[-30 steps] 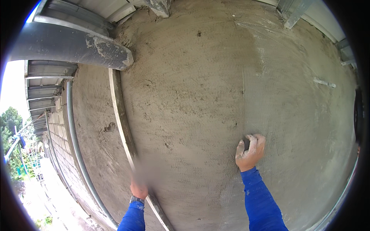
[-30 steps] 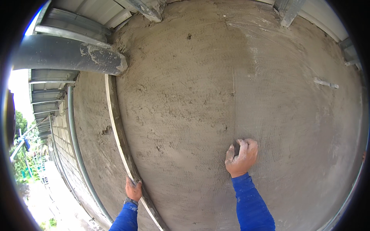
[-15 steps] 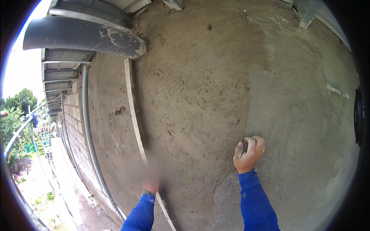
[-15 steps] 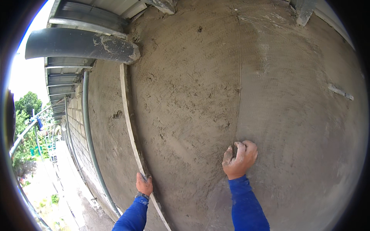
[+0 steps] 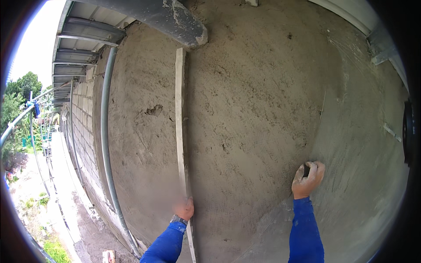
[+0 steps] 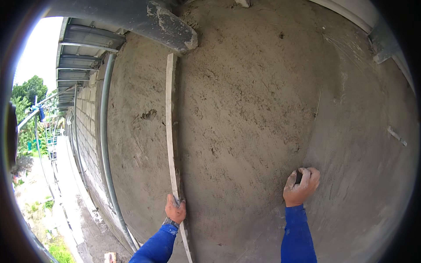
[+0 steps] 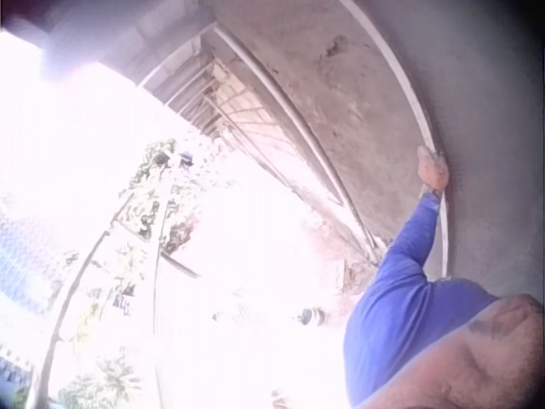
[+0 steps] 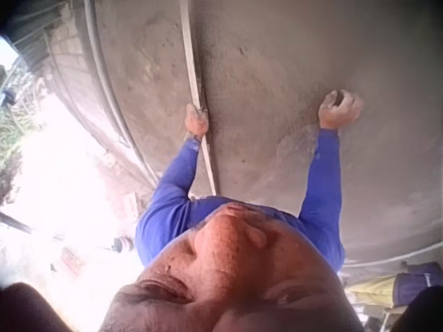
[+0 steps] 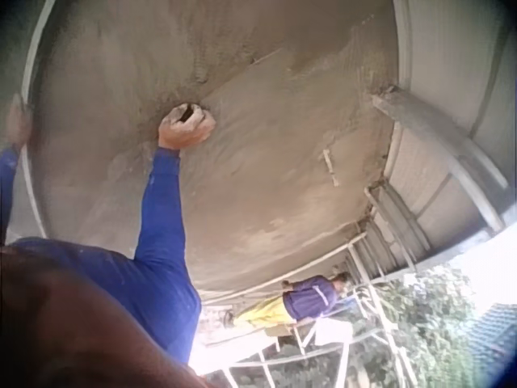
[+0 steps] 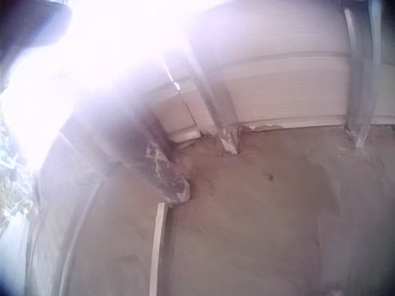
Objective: The person uses a long straightedge to level and smooth wet cement on a vertical wall. They repeatedly drag the tool across the surface to remove excess material and create a flat finish. The person also uses a trowel to fill gaps and refine the surface texture.
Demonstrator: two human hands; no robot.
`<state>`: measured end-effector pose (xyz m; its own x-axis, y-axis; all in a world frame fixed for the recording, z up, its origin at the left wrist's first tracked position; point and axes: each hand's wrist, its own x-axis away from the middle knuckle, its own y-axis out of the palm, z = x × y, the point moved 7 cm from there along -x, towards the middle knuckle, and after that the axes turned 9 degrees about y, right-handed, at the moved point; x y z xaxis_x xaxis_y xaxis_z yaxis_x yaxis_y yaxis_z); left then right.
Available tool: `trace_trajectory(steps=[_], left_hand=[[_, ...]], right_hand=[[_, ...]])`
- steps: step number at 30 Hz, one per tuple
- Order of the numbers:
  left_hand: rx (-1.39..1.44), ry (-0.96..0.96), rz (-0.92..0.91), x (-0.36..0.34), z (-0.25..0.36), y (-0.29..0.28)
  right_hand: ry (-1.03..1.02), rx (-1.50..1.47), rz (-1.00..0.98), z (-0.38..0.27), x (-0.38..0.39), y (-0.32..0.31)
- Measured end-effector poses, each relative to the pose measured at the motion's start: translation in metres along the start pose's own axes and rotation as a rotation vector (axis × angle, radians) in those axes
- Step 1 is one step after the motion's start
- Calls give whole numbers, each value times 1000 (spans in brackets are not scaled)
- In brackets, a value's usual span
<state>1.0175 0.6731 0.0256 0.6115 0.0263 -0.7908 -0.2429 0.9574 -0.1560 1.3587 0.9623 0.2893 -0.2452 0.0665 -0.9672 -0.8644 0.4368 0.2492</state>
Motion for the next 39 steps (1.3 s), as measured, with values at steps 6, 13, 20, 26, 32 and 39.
trace_trajectory(steps=[6,13,20,26,32,39], left_hand=[[68,6,-92,2,3,2],[214,91,-130,34,62,21],[12,51,126,-29,-40,-38],[11,2,66,-58,-49,-43],[66,76,0,13,3,0],[52,7,-11,19,-6,11]], right_hand=[[34,37,-20,-10,-3,9],[22,49,-39,-3,-1,11],[4,45,-36,-9,-2,8],[-13,19,-4,-20,-5,3],[-31,52,21,-14,0,12],[-33,3,0,-1,-2,4]])
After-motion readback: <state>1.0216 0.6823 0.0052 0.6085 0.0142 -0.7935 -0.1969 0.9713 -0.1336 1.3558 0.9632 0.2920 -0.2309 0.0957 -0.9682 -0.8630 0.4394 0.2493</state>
